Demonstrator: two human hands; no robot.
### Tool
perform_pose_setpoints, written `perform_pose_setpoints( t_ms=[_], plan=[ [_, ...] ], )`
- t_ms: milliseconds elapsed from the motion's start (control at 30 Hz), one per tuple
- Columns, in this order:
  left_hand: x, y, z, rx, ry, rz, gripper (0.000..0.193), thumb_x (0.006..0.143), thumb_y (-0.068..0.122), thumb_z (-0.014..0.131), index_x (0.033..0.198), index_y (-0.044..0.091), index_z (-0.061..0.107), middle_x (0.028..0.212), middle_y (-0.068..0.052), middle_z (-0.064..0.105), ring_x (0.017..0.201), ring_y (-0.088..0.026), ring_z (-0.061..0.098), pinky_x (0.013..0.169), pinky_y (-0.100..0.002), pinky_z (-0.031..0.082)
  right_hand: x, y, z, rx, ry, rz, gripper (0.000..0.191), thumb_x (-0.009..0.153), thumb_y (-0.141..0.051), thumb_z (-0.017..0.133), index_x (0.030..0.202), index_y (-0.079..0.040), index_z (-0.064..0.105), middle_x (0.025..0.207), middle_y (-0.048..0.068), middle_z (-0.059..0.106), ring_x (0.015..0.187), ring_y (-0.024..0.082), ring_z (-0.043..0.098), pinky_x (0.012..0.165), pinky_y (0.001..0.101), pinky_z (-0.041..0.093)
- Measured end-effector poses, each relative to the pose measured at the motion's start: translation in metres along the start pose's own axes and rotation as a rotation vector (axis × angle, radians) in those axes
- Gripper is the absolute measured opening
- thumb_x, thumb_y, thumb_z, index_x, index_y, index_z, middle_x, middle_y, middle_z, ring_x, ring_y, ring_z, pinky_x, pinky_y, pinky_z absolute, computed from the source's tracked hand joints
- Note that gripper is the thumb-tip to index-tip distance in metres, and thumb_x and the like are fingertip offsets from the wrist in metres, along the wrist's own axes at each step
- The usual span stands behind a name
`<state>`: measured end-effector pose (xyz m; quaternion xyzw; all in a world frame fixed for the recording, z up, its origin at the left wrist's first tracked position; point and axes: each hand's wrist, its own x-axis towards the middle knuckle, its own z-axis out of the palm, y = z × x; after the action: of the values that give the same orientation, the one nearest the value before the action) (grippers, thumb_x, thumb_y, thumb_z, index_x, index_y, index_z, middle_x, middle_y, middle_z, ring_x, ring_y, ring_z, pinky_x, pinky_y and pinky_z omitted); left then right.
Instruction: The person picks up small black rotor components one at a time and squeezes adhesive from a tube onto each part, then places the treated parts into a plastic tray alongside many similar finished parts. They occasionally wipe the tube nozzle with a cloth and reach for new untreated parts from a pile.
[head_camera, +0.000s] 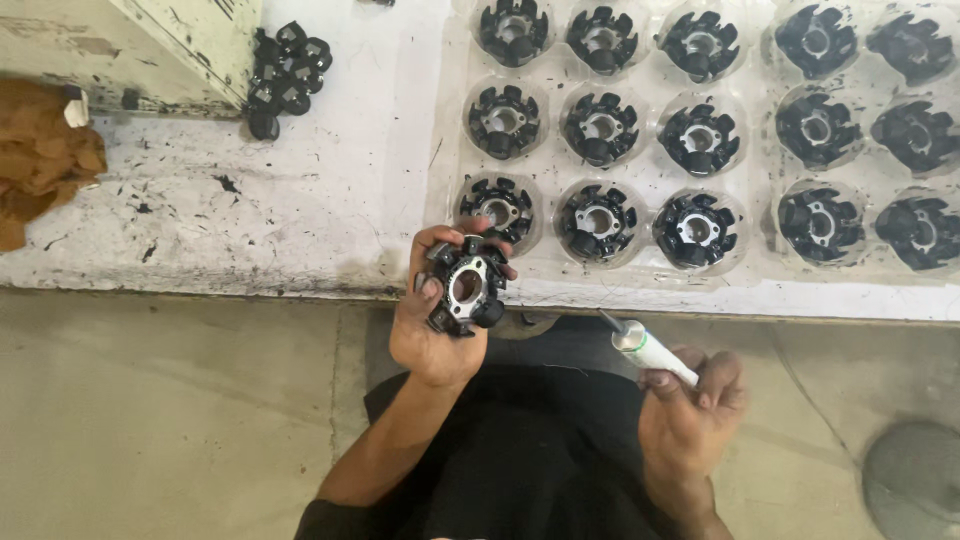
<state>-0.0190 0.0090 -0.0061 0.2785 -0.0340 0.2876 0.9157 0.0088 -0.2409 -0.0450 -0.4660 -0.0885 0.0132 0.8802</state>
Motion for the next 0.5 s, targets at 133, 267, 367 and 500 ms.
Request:
perform_pose_setpoints(
  t_ms=[133, 267, 367, 500],
  plan=[
    [-0.001, -0.002, 0.006, 0.062, -0.008, 0.060, 0.049, 0.108, 0.037, 0.058, 0.138, -0.001, 0.049, 0.130, -0.028, 0.059, 0.116, -0.043, 0.064, 0.094, -0.054, 0.059, -0.010, 0.006, 0.003, -0.376, -0.038, -0.314, 0.043, 0.088, 0.017, 0.071, 0.089, -0.013, 0.039, 0.092, 0.015, 0.070, 0.091, 0.023, 0.072, 0.088, 0.0354, 0.059],
    [0.001, -0.005, 0.007, -0.016, 0.026, 0.014, 0.045, 0.109, 0.038, 0.054, 0.134, 0.001, 0.049, 0.136, -0.027, 0.058, 0.125, -0.047, 0.063, 0.103, -0.061, 0.059, -0.015, 0.005, 0.003, -0.485, -0.104, -0.386, 0.047, 0.085, 0.020, 0.072, 0.085, -0.012, 0.038, 0.089, 0.013, 0.069, 0.091, 0.022, 0.072, 0.086, 0.0352, 0.060],
    [0.002, -0.007, 0.007, -0.044, -0.014, -0.013, 0.043, 0.109, 0.035, 0.055, 0.131, -0.001, 0.050, 0.134, -0.027, 0.058, 0.125, -0.047, 0.064, 0.105, -0.059, 0.060, -0.015, 0.005, 0.003, -0.233, -0.060, -0.118, 0.048, 0.078, 0.023, 0.071, 0.086, -0.011, 0.039, 0.090, 0.018, 0.070, 0.091, 0.023, 0.070, 0.077, 0.0298, 0.057],
    [-0.001, -0.008, 0.007, 0.094, -0.081, 0.045, 0.040, 0.109, 0.030, 0.062, 0.129, -0.004, 0.054, 0.127, -0.026, 0.061, 0.118, -0.042, 0.067, 0.099, -0.050, 0.061, -0.013, 0.003, 0.008, -0.161, 0.037, 0.052, 0.047, 0.075, 0.023, 0.070, 0.083, -0.011, 0.039, 0.094, 0.019, 0.071, 0.094, 0.027, 0.070, 0.067, 0.0312, 0.059]
  ],
)
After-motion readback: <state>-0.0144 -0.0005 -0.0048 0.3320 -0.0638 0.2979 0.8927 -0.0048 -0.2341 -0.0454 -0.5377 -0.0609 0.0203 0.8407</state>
